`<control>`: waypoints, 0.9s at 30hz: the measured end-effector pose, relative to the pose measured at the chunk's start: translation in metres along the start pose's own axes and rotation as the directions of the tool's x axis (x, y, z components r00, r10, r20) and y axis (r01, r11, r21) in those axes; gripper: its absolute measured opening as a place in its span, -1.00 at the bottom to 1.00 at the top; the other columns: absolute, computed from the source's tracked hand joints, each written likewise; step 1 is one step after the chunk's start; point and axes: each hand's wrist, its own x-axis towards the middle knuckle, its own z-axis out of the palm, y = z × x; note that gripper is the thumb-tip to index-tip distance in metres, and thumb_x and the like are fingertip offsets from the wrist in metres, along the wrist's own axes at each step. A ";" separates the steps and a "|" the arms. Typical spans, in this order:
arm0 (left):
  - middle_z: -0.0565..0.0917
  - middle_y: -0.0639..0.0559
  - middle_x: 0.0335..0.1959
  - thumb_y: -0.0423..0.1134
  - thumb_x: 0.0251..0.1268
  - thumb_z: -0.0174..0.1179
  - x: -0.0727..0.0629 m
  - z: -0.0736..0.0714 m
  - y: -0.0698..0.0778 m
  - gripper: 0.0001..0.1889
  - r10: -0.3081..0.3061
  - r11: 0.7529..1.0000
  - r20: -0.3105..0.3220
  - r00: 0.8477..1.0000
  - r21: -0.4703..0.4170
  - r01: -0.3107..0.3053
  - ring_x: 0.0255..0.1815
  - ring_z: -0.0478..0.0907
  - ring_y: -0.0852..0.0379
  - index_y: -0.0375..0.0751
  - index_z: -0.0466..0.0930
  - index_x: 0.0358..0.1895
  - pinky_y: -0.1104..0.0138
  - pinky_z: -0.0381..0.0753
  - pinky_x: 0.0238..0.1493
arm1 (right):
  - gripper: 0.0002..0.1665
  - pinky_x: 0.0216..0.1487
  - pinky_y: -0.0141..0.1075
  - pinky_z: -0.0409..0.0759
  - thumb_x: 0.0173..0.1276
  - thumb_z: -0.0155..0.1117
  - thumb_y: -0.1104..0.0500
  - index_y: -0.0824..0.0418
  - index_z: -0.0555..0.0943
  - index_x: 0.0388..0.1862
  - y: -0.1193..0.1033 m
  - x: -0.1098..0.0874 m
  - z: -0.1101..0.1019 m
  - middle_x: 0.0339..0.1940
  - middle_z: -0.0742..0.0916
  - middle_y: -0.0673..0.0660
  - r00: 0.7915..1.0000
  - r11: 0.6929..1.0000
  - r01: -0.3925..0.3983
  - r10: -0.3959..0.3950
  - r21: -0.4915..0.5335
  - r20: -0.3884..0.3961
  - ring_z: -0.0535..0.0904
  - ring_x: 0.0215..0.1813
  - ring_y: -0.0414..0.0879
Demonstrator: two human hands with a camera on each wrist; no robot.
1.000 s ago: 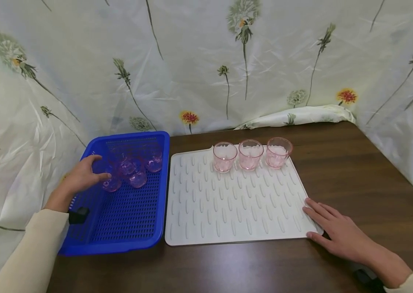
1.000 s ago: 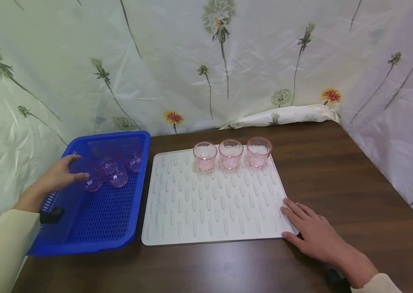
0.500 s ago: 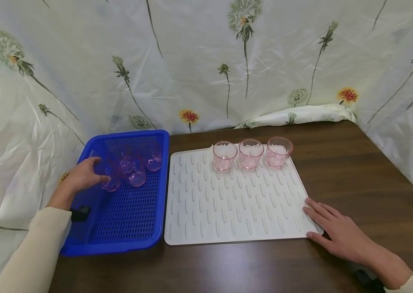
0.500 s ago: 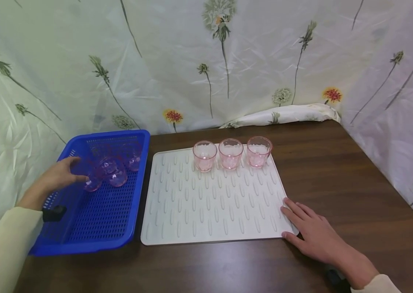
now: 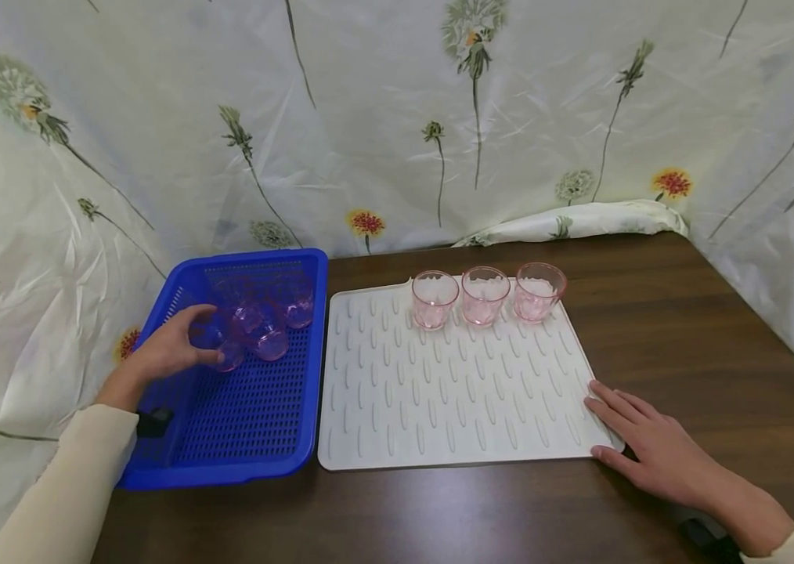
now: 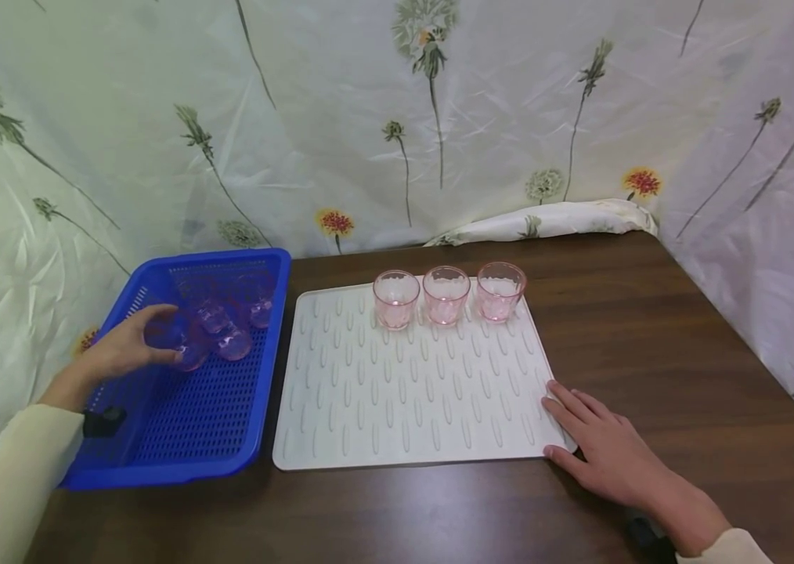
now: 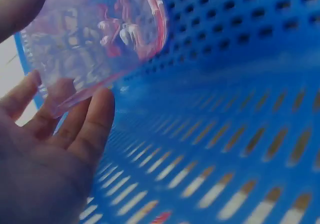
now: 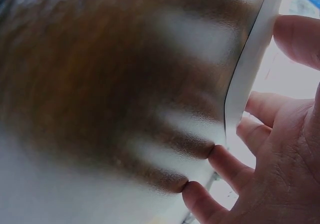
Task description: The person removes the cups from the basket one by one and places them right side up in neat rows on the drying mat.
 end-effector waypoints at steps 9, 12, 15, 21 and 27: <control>0.19 -0.57 0.40 -0.36 0.20 0.35 0.002 0.008 -0.008 -0.08 0.039 0.973 -0.006 0.999 -0.229 -0.039 0.38 0.21 -0.51 -0.53 -0.12 0.44 -0.27 0.38 0.30 | -0.16 -0.07 0.25 0.53 0.24 0.41 -0.14 0.14 0.41 0.43 0.002 0.000 0.001 0.58 0.33 0.05 1.000 1.000 0.020 -0.020 0.005 -0.014 0.36 0.35 0.15; 0.21 -0.58 0.40 -0.40 0.19 0.34 0.005 0.011 -0.011 -0.08 0.027 0.956 -0.011 1.000 -0.293 -0.029 0.40 0.21 -0.50 -0.50 -0.18 0.41 -0.16 0.46 0.30 | -0.16 -0.06 0.25 0.53 0.24 0.41 -0.14 0.14 0.42 0.42 0.002 0.000 0.002 0.57 0.34 0.06 1.000 1.000 0.022 -0.021 0.003 -0.016 0.36 0.35 0.15; 0.22 -0.56 0.42 -0.40 0.21 0.33 0.008 0.013 -0.014 -0.09 0.023 0.945 0.003 1.000 -0.327 -0.021 0.42 0.22 -0.49 -0.48 -0.18 0.42 -0.06 0.51 0.29 | -0.16 -0.07 0.27 0.53 0.24 0.40 -0.15 0.13 0.41 0.43 0.003 0.000 0.002 0.58 0.33 0.05 1.000 1.000 0.019 -0.019 0.001 -0.011 0.36 0.35 0.15; 0.24 -0.52 0.44 -0.38 0.24 0.33 0.011 0.016 -0.016 -0.09 0.021 0.935 0.032 0.999 -0.355 -0.008 0.46 0.22 -0.45 -0.45 -0.17 0.45 0.04 0.53 0.28 | -0.16 -0.07 0.24 0.53 0.22 0.42 -0.14 0.14 0.42 0.42 0.005 0.000 0.004 0.59 0.32 0.02 0.999 0.999 0.032 -0.032 -0.002 -0.031 0.36 0.34 0.15; 0.24 -0.52 0.45 -0.34 0.24 0.34 0.014 0.020 -0.015 -0.06 0.024 0.933 0.043 0.999 -0.361 -0.007 0.46 0.21 -0.46 -0.45 -0.18 0.48 -0.17 0.41 0.35 | -0.16 -0.05 0.27 0.52 0.23 0.41 -0.15 0.14 0.41 0.42 0.005 0.001 0.004 0.59 0.32 0.04 1.000 1.000 0.023 -0.023 0.001 -0.014 0.35 0.35 0.16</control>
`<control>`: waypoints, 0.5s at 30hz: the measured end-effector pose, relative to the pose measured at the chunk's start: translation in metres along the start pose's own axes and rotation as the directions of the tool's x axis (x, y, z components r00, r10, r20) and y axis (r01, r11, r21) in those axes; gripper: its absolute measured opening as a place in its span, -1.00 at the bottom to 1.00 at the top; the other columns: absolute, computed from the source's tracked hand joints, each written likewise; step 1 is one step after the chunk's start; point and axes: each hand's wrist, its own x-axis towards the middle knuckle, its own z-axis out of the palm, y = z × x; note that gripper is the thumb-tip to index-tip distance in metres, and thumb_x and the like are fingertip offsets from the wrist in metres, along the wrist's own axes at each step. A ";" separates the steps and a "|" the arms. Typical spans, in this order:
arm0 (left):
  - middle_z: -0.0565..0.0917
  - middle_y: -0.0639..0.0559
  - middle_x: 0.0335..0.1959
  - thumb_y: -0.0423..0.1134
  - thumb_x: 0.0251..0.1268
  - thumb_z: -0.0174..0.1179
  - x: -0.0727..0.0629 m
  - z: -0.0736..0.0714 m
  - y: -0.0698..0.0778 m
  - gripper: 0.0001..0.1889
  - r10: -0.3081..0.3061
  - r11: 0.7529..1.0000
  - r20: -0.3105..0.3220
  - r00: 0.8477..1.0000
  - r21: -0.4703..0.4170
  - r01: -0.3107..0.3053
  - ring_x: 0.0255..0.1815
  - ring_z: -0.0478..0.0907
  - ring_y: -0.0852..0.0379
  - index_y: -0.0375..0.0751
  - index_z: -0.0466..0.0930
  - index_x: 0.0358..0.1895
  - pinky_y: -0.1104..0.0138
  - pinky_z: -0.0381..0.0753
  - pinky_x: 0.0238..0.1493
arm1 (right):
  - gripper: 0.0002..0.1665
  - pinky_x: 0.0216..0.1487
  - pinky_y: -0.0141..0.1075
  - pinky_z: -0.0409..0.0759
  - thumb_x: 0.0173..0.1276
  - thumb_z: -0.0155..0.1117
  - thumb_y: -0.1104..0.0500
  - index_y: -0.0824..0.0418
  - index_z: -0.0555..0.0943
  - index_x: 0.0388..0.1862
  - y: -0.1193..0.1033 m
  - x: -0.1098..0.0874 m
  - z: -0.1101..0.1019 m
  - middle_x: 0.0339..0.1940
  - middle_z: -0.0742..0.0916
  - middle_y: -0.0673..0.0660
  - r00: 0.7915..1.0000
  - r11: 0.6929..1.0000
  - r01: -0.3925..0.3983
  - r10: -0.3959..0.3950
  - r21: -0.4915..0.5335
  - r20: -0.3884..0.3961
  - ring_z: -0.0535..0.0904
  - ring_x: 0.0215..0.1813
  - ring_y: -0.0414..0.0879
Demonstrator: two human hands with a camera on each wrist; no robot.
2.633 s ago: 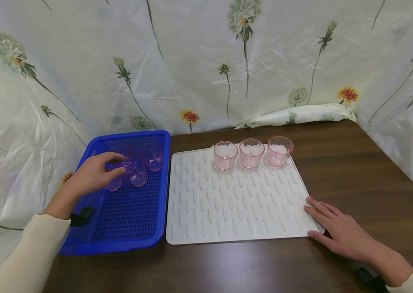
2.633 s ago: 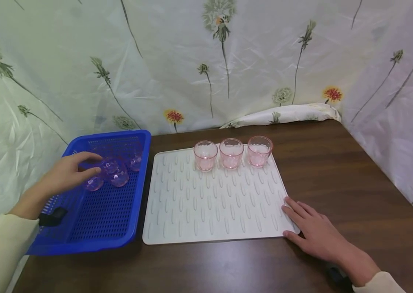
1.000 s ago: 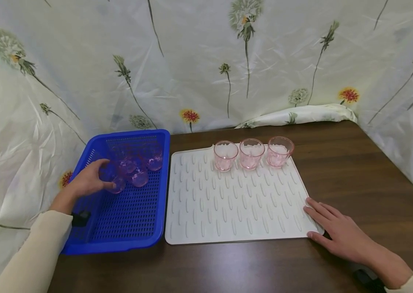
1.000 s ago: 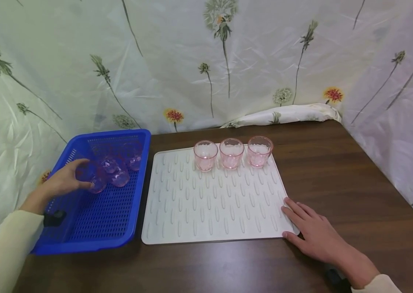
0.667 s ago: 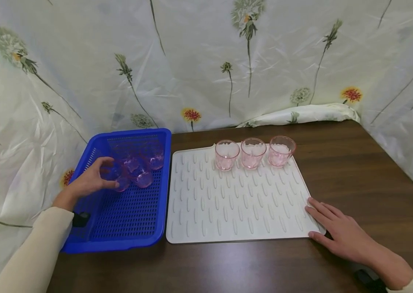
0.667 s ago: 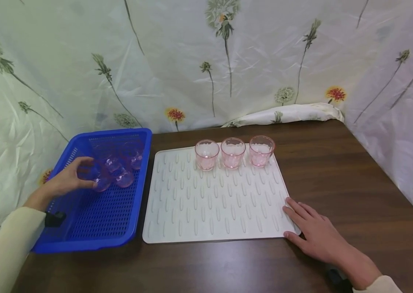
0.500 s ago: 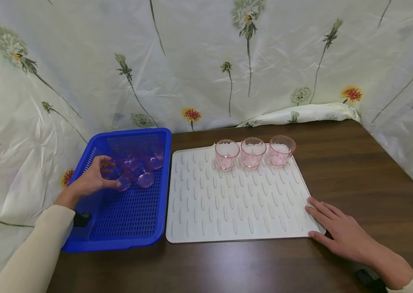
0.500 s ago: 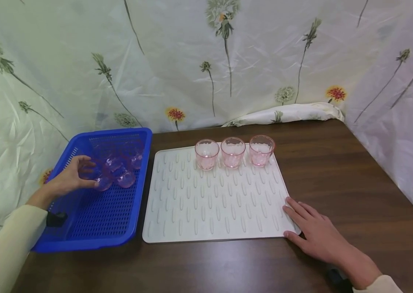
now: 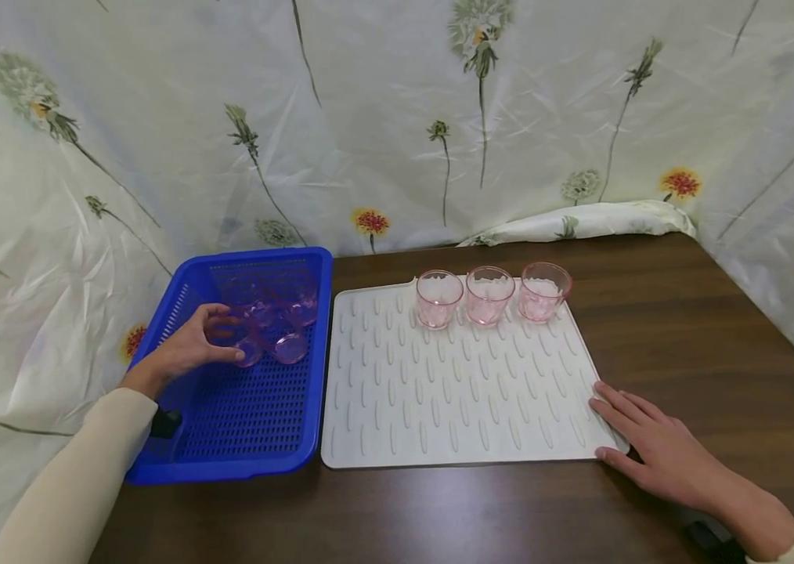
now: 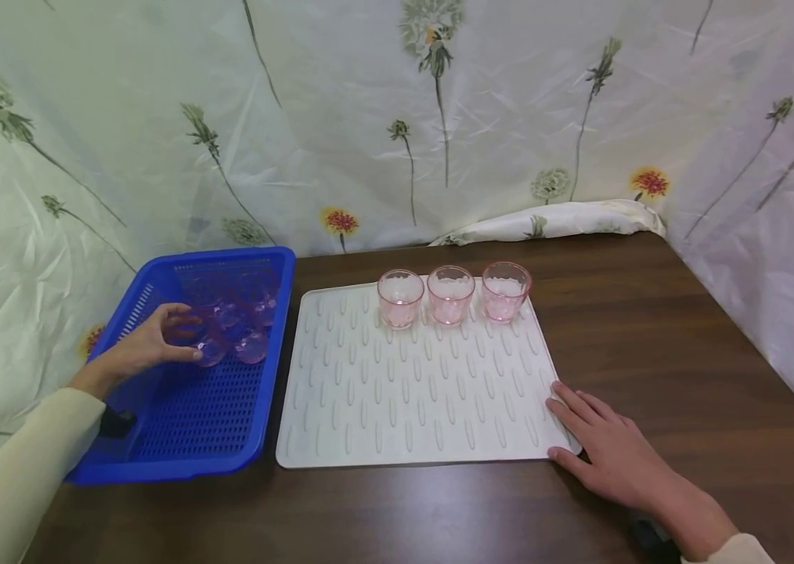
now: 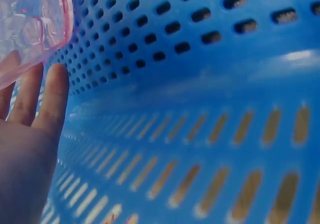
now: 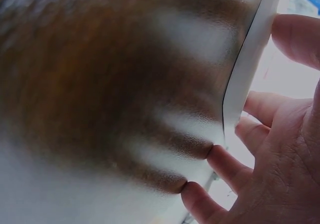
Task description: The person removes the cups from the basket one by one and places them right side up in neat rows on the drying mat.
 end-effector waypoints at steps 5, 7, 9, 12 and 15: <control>0.19 -0.48 0.49 -0.30 0.27 0.33 0.003 0.004 0.002 -0.03 -0.019 1.000 0.030 0.999 -0.020 0.019 0.50 0.15 -0.44 -0.42 -0.22 0.51 -0.23 0.32 0.40 | -0.16 -0.04 0.27 0.52 0.25 0.39 -0.16 0.13 0.40 0.43 0.000 0.000 0.000 0.58 0.33 0.07 1.000 1.000 -0.013 0.013 0.001 0.018 0.35 0.35 0.16; 0.18 -0.46 0.50 -0.30 0.27 0.33 0.004 0.004 0.002 -0.03 -0.025 0.999 0.040 0.999 -0.034 0.026 0.51 0.14 -0.42 -0.40 -0.23 0.52 -0.22 0.30 0.41 | -0.16 -0.04 0.26 0.52 0.24 0.40 -0.16 0.13 0.40 0.43 -0.001 -0.001 0.000 0.58 0.32 0.06 1.000 1.000 -0.011 0.011 0.003 0.011 0.35 0.35 0.15; 0.18 -0.47 0.50 -0.31 0.27 0.33 0.005 0.005 0.002 -0.03 -0.020 0.999 0.048 0.999 -0.041 0.022 0.50 0.16 -0.43 -0.40 -0.23 0.52 -0.21 0.31 0.41 | -0.16 -0.05 0.26 0.52 0.24 0.40 -0.15 0.13 0.40 0.43 -0.001 -0.001 0.000 0.60 0.31 0.04 1.000 1.000 -0.007 0.007 0.006 0.005 0.34 0.35 0.15; 0.19 -0.49 0.49 -0.33 0.27 0.32 0.006 0.005 0.001 -0.05 -0.010 0.999 0.060 0.998 -0.038 0.012 0.47 0.21 -0.45 -0.40 -0.21 0.51 -0.21 0.35 0.38 | -0.16 -0.06 0.27 0.52 0.24 0.40 -0.14 0.12 0.40 0.43 -0.001 -0.001 0.000 0.61 0.28 0.00 1.000 1.000 -0.007 0.007 0.006 0.000 0.34 0.35 0.14; 0.20 -0.50 0.48 -0.33 0.27 0.31 0.005 0.006 0.000 -0.06 0.000 0.999 0.068 0.998 -0.033 0.002 0.45 0.24 -0.47 -0.40 -0.20 0.52 -0.22 0.38 0.36 | -0.17 -0.07 0.26 0.52 0.24 0.41 -0.14 0.12 0.40 0.43 -0.001 -0.001 0.000 0.61 0.27 -0.02 1.000 1.000 -0.004 0.004 0.001 -0.007 0.35 0.34 0.14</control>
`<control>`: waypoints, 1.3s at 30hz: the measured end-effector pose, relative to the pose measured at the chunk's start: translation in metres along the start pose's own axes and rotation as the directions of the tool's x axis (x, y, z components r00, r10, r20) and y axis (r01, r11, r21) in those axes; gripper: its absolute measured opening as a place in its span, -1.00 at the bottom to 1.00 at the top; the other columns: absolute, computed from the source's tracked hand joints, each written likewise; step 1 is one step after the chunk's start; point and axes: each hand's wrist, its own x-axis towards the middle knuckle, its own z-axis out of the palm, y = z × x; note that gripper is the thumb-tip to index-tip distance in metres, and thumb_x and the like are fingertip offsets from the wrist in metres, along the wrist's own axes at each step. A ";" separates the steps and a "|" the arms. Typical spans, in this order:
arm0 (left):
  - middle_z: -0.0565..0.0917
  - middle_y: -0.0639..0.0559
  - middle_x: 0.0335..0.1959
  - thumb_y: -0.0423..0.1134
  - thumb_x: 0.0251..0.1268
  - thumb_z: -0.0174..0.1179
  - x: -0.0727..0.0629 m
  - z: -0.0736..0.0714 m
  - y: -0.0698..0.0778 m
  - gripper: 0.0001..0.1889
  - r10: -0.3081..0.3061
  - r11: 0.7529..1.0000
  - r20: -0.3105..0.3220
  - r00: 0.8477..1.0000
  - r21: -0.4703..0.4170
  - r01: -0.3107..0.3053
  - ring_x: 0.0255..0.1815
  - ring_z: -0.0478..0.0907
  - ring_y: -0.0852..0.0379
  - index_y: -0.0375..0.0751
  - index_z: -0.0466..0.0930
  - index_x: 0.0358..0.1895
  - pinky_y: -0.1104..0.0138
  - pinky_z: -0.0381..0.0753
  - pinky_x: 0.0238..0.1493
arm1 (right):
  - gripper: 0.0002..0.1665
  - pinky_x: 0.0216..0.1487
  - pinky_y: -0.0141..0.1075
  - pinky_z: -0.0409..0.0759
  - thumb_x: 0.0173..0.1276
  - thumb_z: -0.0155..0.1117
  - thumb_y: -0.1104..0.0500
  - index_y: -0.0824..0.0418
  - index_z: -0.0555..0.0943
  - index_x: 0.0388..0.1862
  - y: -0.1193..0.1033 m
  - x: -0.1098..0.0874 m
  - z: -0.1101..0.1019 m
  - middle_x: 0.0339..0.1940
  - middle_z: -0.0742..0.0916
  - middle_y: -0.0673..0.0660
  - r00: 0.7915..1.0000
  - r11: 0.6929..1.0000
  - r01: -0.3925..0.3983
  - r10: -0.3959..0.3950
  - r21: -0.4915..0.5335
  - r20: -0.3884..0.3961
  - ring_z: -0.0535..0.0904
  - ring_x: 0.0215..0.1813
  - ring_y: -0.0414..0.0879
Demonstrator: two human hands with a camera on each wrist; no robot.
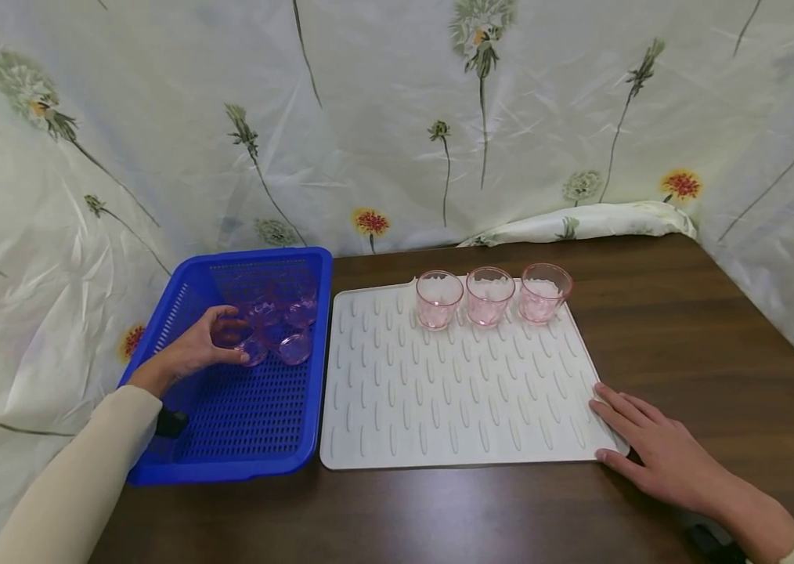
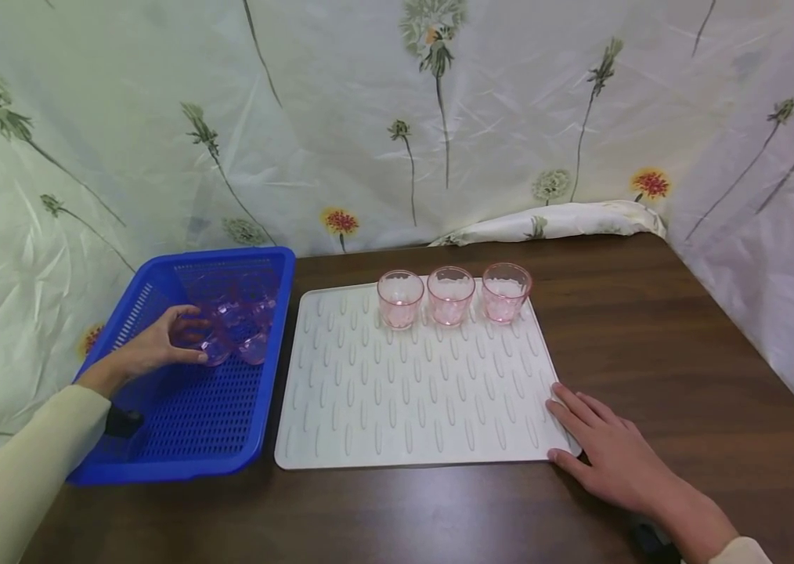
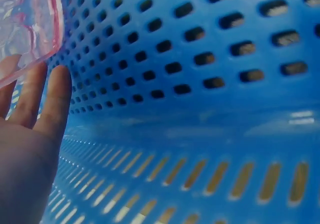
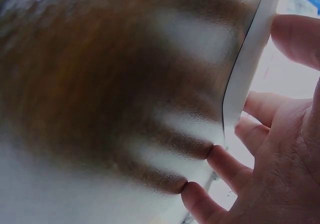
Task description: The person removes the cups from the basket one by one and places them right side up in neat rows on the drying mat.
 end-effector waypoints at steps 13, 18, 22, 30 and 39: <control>0.18 -0.46 0.51 -0.33 0.29 0.31 0.002 -0.001 0.001 -0.07 0.009 1.000 0.015 1.000 -0.005 -0.009 0.46 0.24 -0.45 -0.39 -0.17 0.54 -0.18 0.39 0.36 | -0.15 -0.06 0.23 0.54 0.21 0.43 -0.13 0.13 0.41 0.42 0.002 -0.001 0.001 0.61 0.29 -0.02 1.000 1.000 0.020 -0.020 -0.007 -0.023 0.36 0.32 0.14; 0.19 -0.45 0.51 -0.31 0.29 0.31 0.004 -0.002 0.002 -0.07 0.015 1.000 0.018 1.000 0.016 -0.015 0.46 0.24 -0.44 -0.39 -0.15 0.54 -0.19 0.39 0.36 | -0.15 -0.05 0.23 0.54 0.21 0.43 -0.13 0.14 0.41 0.42 0.001 -0.002 0.000 0.59 0.31 0.01 1.000 1.000 0.010 -0.011 -0.012 -0.020 0.36 0.33 0.13; 0.21 -0.42 0.51 -0.28 0.30 0.31 0.000 -0.003 0.003 -0.09 0.003 0.998 0.015 1.000 0.055 -0.004 0.47 0.25 -0.42 -0.37 -0.12 0.55 -0.17 0.40 0.36 | -0.16 -0.04 0.24 0.54 0.24 0.40 -0.15 0.14 0.41 0.43 0.000 -0.001 -0.002 0.58 0.34 0.05 1.000 1.000 -0.014 0.014 -0.004 0.016 0.35 0.35 0.15; 0.27 -0.45 0.47 -0.25 0.27 0.34 -0.020 -0.020 0.024 -0.03 0.023 0.990 0.003 1.000 0.140 -0.023 0.36 0.40 -0.42 -0.43 -0.15 0.54 -0.02 0.55 0.27 | -0.16 -0.06 0.27 0.52 0.26 0.38 -0.15 0.12 0.40 0.44 -0.003 -0.001 -0.002 0.60 0.30 0.01 1.000 1.000 -0.018 0.017 0.005 0.021 0.35 0.36 0.16; 0.54 0.19 0.18 -0.36 0.32 0.27 -0.036 -0.033 0.072 -0.27 0.193 0.979 -0.153 0.969 0.096 -0.179 0.06 0.44 0.62 -0.38 0.08 0.45 0.68 0.52 -0.03 | -0.17 -0.06 0.25 0.53 0.26 0.38 -0.14 0.15 0.40 0.44 -0.002 0.001 -0.002 0.59 0.32 0.05 1.000 1.000 -0.006 0.005 0.004 0.023 0.36 0.35 0.17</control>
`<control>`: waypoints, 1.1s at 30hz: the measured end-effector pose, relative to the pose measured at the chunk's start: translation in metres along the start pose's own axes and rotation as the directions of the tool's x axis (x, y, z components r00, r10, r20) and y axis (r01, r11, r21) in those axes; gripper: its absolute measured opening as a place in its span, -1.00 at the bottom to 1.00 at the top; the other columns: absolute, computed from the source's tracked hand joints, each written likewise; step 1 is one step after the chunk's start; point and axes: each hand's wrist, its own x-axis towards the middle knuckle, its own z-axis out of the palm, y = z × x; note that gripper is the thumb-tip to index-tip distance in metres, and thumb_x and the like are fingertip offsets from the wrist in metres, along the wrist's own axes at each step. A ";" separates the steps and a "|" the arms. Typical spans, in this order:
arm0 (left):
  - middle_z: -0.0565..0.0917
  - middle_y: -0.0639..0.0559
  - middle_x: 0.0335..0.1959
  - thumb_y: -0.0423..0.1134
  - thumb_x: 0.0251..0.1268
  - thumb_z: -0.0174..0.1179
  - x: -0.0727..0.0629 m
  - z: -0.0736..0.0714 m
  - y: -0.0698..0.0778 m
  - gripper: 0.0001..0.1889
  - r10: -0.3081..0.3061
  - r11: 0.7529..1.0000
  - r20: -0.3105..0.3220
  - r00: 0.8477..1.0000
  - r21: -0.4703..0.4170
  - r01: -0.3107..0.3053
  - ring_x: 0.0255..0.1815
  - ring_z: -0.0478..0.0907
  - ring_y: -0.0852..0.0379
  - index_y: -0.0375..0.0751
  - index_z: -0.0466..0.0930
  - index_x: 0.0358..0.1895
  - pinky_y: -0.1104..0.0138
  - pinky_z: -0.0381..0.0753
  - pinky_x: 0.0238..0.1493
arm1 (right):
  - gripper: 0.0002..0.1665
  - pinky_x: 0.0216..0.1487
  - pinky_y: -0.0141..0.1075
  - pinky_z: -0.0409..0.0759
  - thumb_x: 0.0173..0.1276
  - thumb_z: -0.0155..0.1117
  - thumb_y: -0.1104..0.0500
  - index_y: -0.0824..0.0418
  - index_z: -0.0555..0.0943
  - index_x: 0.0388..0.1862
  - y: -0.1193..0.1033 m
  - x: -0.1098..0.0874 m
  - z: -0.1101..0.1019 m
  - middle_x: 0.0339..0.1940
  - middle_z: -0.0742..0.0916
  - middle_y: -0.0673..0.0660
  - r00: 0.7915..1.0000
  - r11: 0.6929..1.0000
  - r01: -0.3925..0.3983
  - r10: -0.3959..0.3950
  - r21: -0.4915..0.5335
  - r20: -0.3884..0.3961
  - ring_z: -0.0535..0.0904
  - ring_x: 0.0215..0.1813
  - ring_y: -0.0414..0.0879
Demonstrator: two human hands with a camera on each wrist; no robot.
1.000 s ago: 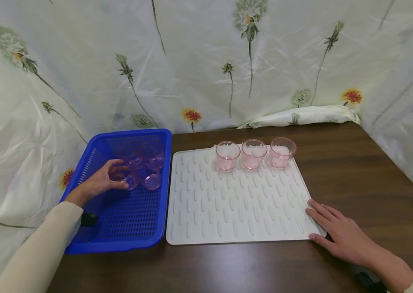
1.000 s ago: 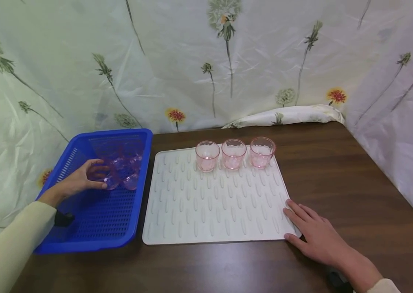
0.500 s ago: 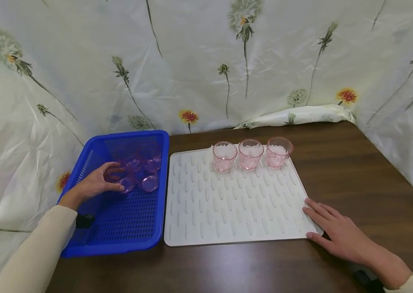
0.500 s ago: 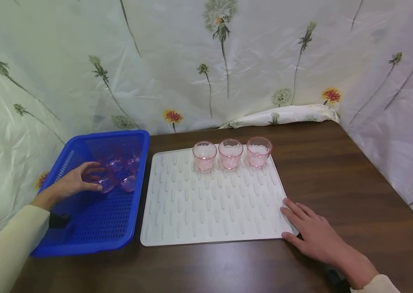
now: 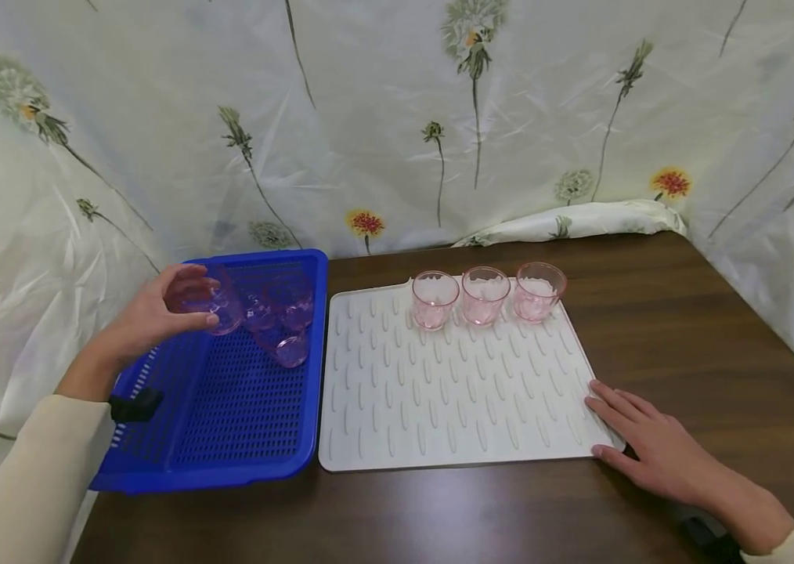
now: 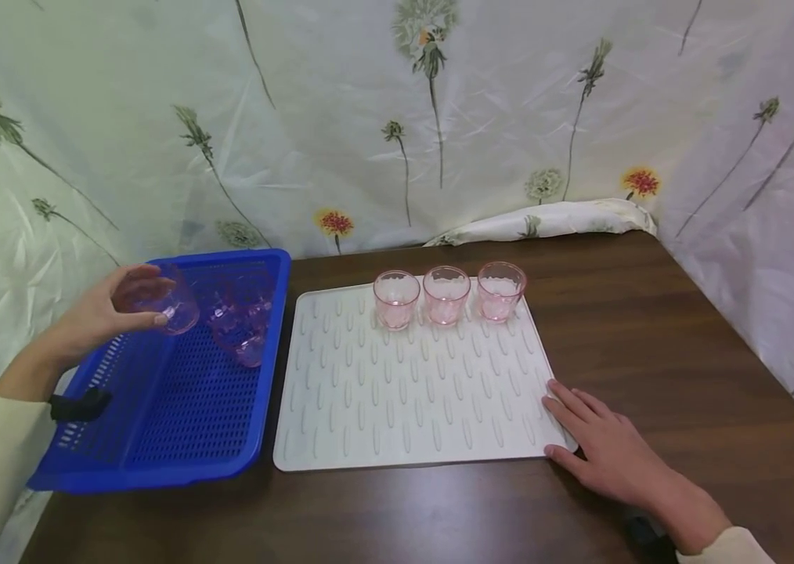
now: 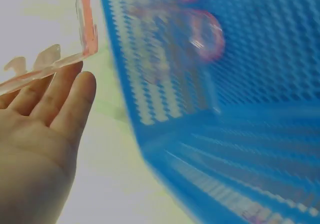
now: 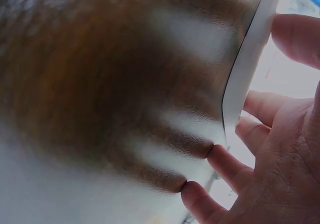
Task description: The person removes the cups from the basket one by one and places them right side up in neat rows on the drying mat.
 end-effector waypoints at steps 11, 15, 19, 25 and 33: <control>0.57 0.26 0.14 -0.38 0.29 0.28 0.007 0.016 0.030 -0.30 0.034 0.995 0.007 0.999 -0.098 -0.033 0.09 0.51 0.56 -0.34 0.15 0.43 0.62 0.55 0.02 | -0.17 -0.03 0.27 0.52 0.29 0.35 -0.16 0.15 0.39 0.45 -0.001 0.005 0.001 0.58 0.33 0.09 0.999 1.000 -0.013 0.012 0.018 0.042 0.34 0.38 0.18; 0.48 -0.12 0.35 -0.25 0.33 0.28 0.015 0.025 0.039 -0.25 -0.017 0.997 -0.007 1.000 -0.069 0.017 0.24 0.52 0.31 -0.23 0.10 0.50 0.53 0.53 0.13 | -0.17 -0.04 0.26 0.52 0.27 0.37 -0.15 0.16 0.40 0.43 0.001 0.006 0.000 0.58 0.33 0.09 1.000 1.000 0.000 -0.001 0.019 0.025 0.35 0.36 0.18; 0.35 -0.24 0.48 -0.16 0.35 0.25 0.029 0.039 0.047 -0.16 -0.067 0.993 -0.024 0.997 -0.095 0.064 0.46 0.38 -0.09 -0.22 -0.03 0.56 0.12 0.44 0.41 | -0.17 -0.03 0.25 0.53 0.25 0.39 -0.15 0.17 0.41 0.42 0.002 0.008 0.001 0.57 0.35 0.10 1.000 1.000 0.015 -0.015 0.014 0.016 0.36 0.35 0.18; 0.35 -0.25 0.47 -0.03 0.24 0.34 0.048 0.070 0.066 -0.03 -0.135 0.989 -0.120 0.984 -0.071 0.127 0.45 0.38 -0.20 -0.25 -0.08 0.55 -0.10 0.38 0.43 | -0.17 -0.02 0.24 0.53 0.25 0.39 -0.15 0.17 0.41 0.43 0.003 0.008 0.003 0.57 0.34 0.09 0.999 0.999 0.028 -0.028 0.017 0.015 0.36 0.35 0.18; 0.40 -0.09 0.45 0.01 0.17 0.41 0.054 0.120 0.127 -0.04 -0.055 0.998 -0.140 0.989 -0.003 0.055 0.44 0.39 -0.10 -0.10 0.02 0.54 -0.03 0.53 0.31 | -0.15 -0.06 0.24 0.54 0.23 0.41 -0.13 0.14 0.40 0.43 0.005 0.002 0.003 0.62 0.26 -0.01 1.000 0.999 0.028 -0.028 0.016 -0.009 0.36 0.33 0.18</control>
